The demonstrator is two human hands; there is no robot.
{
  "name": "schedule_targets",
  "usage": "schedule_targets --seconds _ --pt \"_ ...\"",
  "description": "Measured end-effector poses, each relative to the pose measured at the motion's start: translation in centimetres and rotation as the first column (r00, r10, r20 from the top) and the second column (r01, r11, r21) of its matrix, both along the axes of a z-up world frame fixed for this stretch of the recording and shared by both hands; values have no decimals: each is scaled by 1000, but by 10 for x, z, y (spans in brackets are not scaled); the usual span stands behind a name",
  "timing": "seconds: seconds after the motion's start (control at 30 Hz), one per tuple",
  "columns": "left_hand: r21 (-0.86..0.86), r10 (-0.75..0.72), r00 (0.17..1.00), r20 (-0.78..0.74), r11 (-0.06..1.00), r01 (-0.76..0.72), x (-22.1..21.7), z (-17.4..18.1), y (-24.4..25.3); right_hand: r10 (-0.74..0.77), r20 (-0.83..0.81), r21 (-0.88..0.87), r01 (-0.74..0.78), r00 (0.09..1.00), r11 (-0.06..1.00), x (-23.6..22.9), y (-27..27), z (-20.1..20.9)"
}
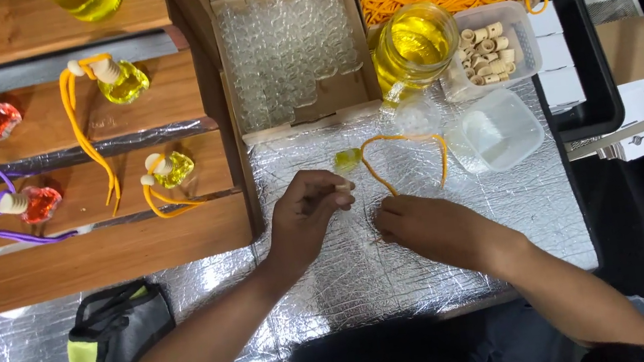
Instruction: Attaching a decorative string and wooden bead to a small perfume bottle cap.
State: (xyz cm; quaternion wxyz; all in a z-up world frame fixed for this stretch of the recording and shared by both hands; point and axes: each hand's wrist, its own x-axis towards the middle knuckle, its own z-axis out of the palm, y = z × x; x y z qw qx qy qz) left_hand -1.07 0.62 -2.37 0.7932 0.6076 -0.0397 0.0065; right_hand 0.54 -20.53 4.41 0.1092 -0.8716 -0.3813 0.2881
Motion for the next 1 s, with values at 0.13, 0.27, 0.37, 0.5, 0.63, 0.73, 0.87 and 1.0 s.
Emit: schedule_targets --seconds 0.13,0.27,0.37,0.5,0.63,0.73,0.87,1.0 --pt "-84 -83 996 -13 993 82 1 -1 1 -10 -41 49 12 999 999 18 4 2" --pt "-170 -124 991 -45 979 115 6 0 5 -224 -238 144 262 945 954 39 6 -10" --pt "-167 -102 994 -41 982 94 8 -7 6 -461 -264 406 531 847 744 41 6 -53" --pt "-145 -75 994 -77 987 63 13 -8 6 -530 -347 603 617 774 506 31 14 -51" --pt "-166 -71 989 -131 985 49 15 -4 4 -492 -285 716 524 823 461 31 7 -44" --pt "-205 -74 980 -183 978 36 17 -7 4 -472 -232 746 467 850 474 34 3 -55" --pt "-201 -69 980 -186 979 30 18 -15 6 -482 -250 703 500 839 506 30 6 -51" --pt "-191 -64 983 -171 981 30 17 -19 5 -447 -133 703 402 884 587 33 4 -55"
